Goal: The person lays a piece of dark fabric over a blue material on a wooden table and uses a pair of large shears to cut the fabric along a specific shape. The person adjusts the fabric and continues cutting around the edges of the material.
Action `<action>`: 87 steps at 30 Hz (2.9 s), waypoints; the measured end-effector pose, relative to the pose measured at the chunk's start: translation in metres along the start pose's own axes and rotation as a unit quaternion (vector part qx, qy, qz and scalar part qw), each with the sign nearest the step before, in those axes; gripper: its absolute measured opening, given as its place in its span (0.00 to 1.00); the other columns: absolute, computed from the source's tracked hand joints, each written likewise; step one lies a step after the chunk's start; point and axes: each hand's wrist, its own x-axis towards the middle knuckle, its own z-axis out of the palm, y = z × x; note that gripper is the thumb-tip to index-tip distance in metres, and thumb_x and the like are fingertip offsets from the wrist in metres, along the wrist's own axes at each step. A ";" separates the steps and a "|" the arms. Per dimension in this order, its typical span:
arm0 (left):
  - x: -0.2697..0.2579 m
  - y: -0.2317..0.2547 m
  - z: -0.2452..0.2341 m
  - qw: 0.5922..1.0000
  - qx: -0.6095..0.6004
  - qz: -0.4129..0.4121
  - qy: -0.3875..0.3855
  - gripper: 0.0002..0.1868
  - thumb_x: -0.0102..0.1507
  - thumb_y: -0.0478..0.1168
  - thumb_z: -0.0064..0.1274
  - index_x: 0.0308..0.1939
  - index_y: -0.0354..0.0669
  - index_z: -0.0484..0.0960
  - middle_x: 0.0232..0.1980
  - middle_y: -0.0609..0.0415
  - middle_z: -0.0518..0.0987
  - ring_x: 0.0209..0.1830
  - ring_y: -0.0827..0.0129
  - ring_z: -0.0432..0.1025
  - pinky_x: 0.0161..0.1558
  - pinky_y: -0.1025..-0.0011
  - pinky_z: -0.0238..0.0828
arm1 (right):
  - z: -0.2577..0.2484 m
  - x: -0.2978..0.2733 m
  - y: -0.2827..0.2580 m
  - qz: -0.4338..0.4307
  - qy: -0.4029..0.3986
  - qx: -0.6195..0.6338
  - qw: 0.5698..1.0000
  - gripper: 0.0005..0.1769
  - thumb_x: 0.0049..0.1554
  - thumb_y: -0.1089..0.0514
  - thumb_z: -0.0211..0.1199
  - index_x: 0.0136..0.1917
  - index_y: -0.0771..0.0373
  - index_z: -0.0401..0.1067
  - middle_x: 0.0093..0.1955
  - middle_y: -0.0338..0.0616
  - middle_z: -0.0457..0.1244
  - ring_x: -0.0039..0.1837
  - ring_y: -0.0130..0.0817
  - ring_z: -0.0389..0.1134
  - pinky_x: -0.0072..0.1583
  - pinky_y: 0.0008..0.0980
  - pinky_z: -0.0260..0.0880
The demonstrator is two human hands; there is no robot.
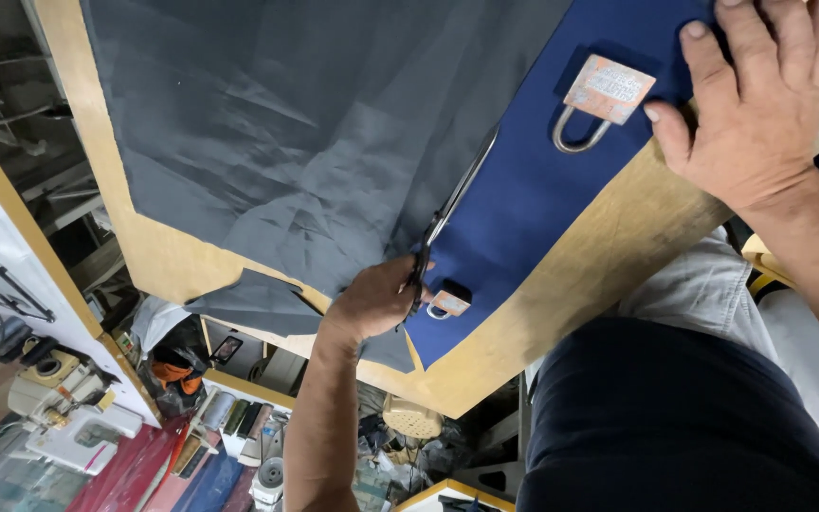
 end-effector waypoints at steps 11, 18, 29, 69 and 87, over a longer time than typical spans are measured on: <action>0.004 0.018 -0.004 1.000 0.005 0.019 0.021 0.28 0.60 0.44 0.40 0.65 0.53 0.77 0.48 0.63 0.89 0.58 0.71 0.80 0.56 0.73 0.70 | 0.003 -0.004 -0.003 0.042 -0.016 0.006 0.999 0.38 0.79 0.40 0.50 0.69 0.79 0.83 0.72 0.73 0.69 0.69 0.73 0.67 0.76 0.69 0.53; 0.010 0.037 -0.009 0.998 0.032 0.046 0.027 0.27 0.63 0.44 0.35 0.66 0.56 0.76 0.47 0.67 0.89 0.54 0.72 0.80 0.52 0.74 0.71 | 0.002 -0.001 -0.004 0.043 -0.001 -0.003 0.999 0.37 0.77 0.39 0.50 0.69 0.76 0.81 0.71 0.71 0.69 0.70 0.71 0.66 0.74 0.69 0.55; 0.006 0.064 -0.017 0.999 0.021 0.025 0.024 0.28 0.64 0.40 0.35 0.67 0.56 0.76 0.47 0.63 0.88 0.54 0.72 0.79 0.53 0.74 0.71 | 0.000 0.002 -0.004 0.063 -0.017 -0.024 0.998 0.34 0.74 0.37 0.49 0.69 0.69 0.79 0.71 0.62 0.69 0.71 0.63 0.66 0.76 0.63 0.55; 0.013 0.128 -0.043 0.987 0.026 0.155 0.031 0.18 0.64 0.44 0.49 0.55 0.45 0.82 0.41 0.50 0.88 0.43 0.64 0.85 0.48 0.68 0.78 | 0.010 0.003 -0.004 0.083 0.043 -0.032 0.995 0.32 0.67 0.38 0.55 0.69 0.63 0.78 0.70 0.58 0.66 0.71 0.59 0.63 0.74 0.64 0.54; 0.031 0.015 0.156 0.880 0.040 0.391 0.267 0.26 0.65 0.46 0.47 0.69 0.51 0.70 0.59 0.43 0.82 0.58 0.44 0.76 0.56 0.54 0.68 | -0.017 0.003 -0.015 0.018 0.032 0.029 0.999 0.33 0.74 0.41 0.47 0.70 0.74 0.71 0.71 0.68 0.61 0.70 0.71 0.59 0.71 0.70 0.49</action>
